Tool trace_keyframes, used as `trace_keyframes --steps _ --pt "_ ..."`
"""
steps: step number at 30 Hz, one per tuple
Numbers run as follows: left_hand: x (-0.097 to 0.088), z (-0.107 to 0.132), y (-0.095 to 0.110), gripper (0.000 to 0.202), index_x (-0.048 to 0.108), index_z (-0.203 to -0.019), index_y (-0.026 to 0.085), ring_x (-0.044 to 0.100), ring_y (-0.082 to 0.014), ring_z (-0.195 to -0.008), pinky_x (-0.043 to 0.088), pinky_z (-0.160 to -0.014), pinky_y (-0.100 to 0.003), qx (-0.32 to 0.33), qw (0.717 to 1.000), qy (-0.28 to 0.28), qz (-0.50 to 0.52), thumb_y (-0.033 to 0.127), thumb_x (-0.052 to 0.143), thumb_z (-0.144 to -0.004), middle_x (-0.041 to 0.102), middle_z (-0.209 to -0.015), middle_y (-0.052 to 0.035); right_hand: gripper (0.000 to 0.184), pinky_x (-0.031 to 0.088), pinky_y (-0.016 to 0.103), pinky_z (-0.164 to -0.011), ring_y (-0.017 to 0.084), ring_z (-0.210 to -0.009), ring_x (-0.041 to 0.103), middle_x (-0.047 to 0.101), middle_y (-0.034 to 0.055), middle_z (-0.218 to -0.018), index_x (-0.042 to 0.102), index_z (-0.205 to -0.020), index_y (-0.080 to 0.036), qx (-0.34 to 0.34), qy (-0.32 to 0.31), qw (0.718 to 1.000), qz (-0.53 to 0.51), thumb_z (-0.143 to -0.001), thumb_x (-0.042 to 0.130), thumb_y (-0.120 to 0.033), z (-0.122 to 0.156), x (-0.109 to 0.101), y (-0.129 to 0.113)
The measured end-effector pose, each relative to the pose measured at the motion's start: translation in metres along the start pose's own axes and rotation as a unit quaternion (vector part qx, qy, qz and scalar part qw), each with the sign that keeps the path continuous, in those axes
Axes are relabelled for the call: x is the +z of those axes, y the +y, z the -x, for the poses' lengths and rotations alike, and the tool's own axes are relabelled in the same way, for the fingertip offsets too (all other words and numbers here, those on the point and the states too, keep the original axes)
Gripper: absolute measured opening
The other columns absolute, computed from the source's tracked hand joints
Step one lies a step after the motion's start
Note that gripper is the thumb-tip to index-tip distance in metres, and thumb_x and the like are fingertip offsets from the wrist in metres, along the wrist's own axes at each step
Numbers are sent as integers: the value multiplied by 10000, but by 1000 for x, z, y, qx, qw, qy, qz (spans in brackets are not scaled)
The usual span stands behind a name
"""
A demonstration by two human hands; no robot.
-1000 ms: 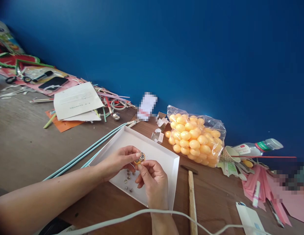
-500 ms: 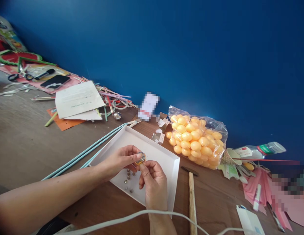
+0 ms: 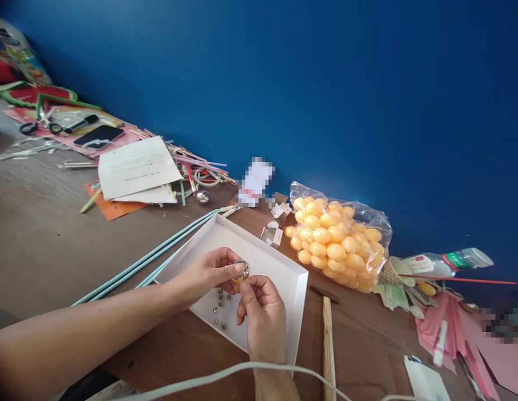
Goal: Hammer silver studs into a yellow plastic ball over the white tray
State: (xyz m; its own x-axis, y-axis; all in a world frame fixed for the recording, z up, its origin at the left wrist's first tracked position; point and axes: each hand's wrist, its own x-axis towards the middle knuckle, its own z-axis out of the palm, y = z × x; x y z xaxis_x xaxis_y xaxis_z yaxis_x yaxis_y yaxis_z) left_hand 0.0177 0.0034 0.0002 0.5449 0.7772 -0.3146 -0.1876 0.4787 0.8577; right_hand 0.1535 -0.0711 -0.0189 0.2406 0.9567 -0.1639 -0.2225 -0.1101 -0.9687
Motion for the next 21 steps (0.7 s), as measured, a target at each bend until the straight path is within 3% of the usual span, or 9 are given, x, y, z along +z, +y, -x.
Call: trace_keyframes --steps 21 --pt "2 1 -5 393 524 -848 154 596 -101 -589 487 -613 -260 36 999 12 -26 462 729 -716 628 -695 -4 257 437 223 -558 88 -486 542 585 -55 -554 574 -785 -194 1 18 1000 22 -788 719 -406 3 6 -7"
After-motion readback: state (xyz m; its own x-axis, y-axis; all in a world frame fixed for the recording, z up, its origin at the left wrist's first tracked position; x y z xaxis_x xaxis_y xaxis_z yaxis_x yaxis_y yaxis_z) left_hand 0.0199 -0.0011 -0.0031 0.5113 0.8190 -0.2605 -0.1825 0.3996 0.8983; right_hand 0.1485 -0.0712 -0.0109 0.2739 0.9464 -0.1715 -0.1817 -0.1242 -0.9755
